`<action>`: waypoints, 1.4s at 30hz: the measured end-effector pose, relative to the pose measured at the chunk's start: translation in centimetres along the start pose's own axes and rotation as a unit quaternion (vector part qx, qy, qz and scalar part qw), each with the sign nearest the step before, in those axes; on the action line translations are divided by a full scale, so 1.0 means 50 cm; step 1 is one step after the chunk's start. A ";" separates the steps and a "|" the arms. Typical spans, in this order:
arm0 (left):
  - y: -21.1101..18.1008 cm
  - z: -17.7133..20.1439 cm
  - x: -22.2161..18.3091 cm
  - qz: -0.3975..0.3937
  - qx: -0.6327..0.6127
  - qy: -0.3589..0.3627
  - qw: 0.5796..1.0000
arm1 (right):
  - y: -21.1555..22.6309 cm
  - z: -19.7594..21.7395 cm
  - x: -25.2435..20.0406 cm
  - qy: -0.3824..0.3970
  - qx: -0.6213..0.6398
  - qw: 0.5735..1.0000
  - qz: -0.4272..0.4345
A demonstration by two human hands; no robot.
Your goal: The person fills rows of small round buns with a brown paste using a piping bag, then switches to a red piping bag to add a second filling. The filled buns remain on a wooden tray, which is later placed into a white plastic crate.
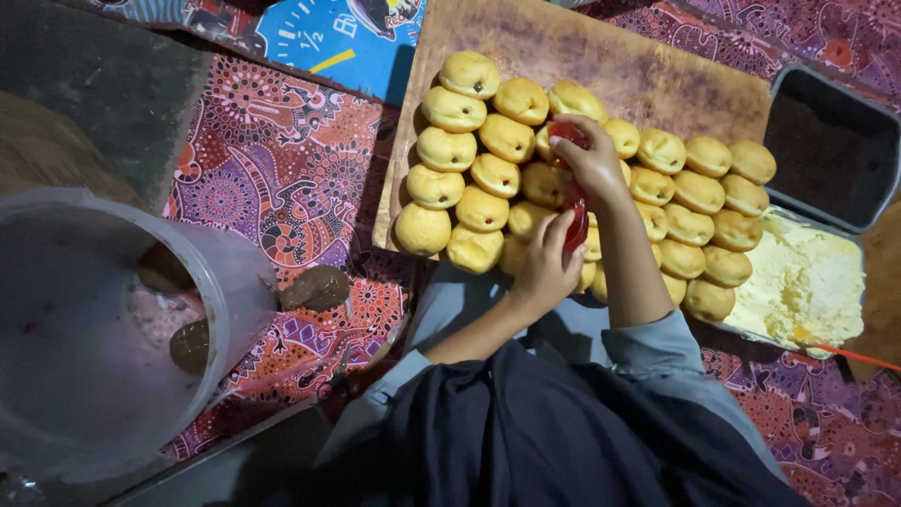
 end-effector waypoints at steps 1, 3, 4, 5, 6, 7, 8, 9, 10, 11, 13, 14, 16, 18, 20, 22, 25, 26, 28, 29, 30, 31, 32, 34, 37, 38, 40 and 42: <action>0.004 -0.001 0.002 0.012 0.001 0.003 1.000 | -0.009 0.002 0.006 0.000 0.004 1.000 -0.017; 0.010 -0.003 0.002 0.012 -0.010 0.006 1.000 | -0.029 0.001 0.019 0.002 0.012 0.999 -0.052; 0.014 -0.003 0.001 0.013 -0.015 0.009 1.000 | -0.036 0.000 0.024 0.001 0.005 0.999 -0.050; 0.018 -0.004 0.002 0.010 -0.015 0.005 1.000 | -0.041 0.000 0.031 0.000 -0.002 0.999 -0.048; 0.023 -0.005 0.004 0.008 -0.015 0.001 1.000 | -0.044 -0.001 0.037 -0.002 -0.008 0.999 -0.046; 0.027 -0.005 0.006 0.005 -0.016 -0.003 1.000 | -0.045 -0.002 0.042 -0.003 -0.026 0.999 -0.040; 0.030 -0.005 0.008 0.003 -0.015 -0.007 1.000 | -0.045 -0.005 0.047 -0.004 -0.045 0.998 -0.034; 0.034 -0.004 0.010 0.002 -0.014 -0.010 1.000 | -0.044 -0.007 0.050 -0.005 -0.063 0.998 -0.027; 0.036 -0.003 0.012 0.000 -0.013 -0.014 1.000 | -0.045 -0.008 0.051 -0.011 -0.070 0.997 -0.036; 0.037 -0.002 0.014 0.002 -0.014 -0.014 1.000 | -0.045 -0.009 0.052 -0.016 -0.077 0.996 -0.046; 0.038 0.001 0.016 0.006 -0.016 -0.015 1.000 | -0.044 -0.010 0.056 -0.027 -0.096 0.993 -0.061; 0.038 0.002 0.018 0.011 -0.016 -0.014 1.000 | -0.045 -0.009 0.059 -0.034 -0.110 0.991 -0.068; 0.036 0.006 0.023 0.018 -0.015 -0.012 1.000 | -0.048 -0.009 0.065 -0.039 -0.116 0.990 -0.073; 0.031 0.013 0.027 0.020 -0.011 -0.012 1.000 | -0.056 -0.009 0.073 -0.036 -0.103 0.992 -0.068; 0.028 0.019 0.030 0.039 0.003 -0.008 0.999 | -0.064 -0.007 0.080 -0.033 -0.123 0.990 -0.053; 0.028 0.026 0.033 0.074 0.026 0.002 0.997 | -0.073 -0.007 0.091 -0.043 -0.137 0.988 -0.047; 0.030 0.038 0.045 0.061 0.025 -0.004 0.998 | -0.081 -0.011 0.112 -0.073 -0.197 0.977 -0.028; 0.032 0.039 0.048 0.061 0.023 -0.004 0.998 | -0.078 -0.010 0.117 -0.080 -0.247 0.966 -0.006; 0.035 0.040 0.051 0.060 0.018 -0.006 0.998 | -0.075 -0.010 0.120 -0.087 -0.315 0.945 0.007; 0.037 0.040 0.051 0.055 0.016 -0.007 0.998 | -0.075 -0.011 0.120 -0.087 -0.333 0.939 -0.002; 0.038 0.040 0.052 0.049 0.014 -0.008 0.999 | -0.074 -0.012 0.120 -0.088 -0.351 0.932 -0.011; 0.039 0.040 0.053 0.044 0.012 -0.010 0.999 | -0.071 -0.014 0.118 -0.085 -0.347 0.934 0.000; 0.041 0.039 0.052 0.046 0.012 -0.008 0.999 | -0.068 -0.015 0.115 -0.083 -0.342 0.936 0.009; 0.042 0.036 0.051 0.049 0.011 -0.006 0.999 | -0.064 -0.017 0.109 -0.081 -0.338 0.938 0.009; 0.041 0.034 0.049 0.060 0.010 -0.002 0.998 | -0.058 -0.017 0.103 -0.082 -0.343 0.936 -0.016; 0.039 0.034 0.048 0.056 0.008 -0.005 0.998 | -0.057 -0.016 0.101 -0.083 -0.345 0.935 -0.021; 0.036 0.034 0.049 0.047 0.006 -0.009 0.999 | -0.053 -0.016 0.099 -0.082 -0.342 0.936 -0.018; 0.035 0.034 0.047 0.052 0.009 -0.005 0.999 | -0.051 -0.017 0.096 -0.081 -0.329 0.941 -0.002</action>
Point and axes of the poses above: each hand's wrist, its own x-axis towards the middle knuckle, its own z-axis out of the back of the hand, y = z × x, the point moved 3 cm from there along x, towards the middle knuckle, and after that the axes turned 6 degrees about y, right-handed, at the moved point
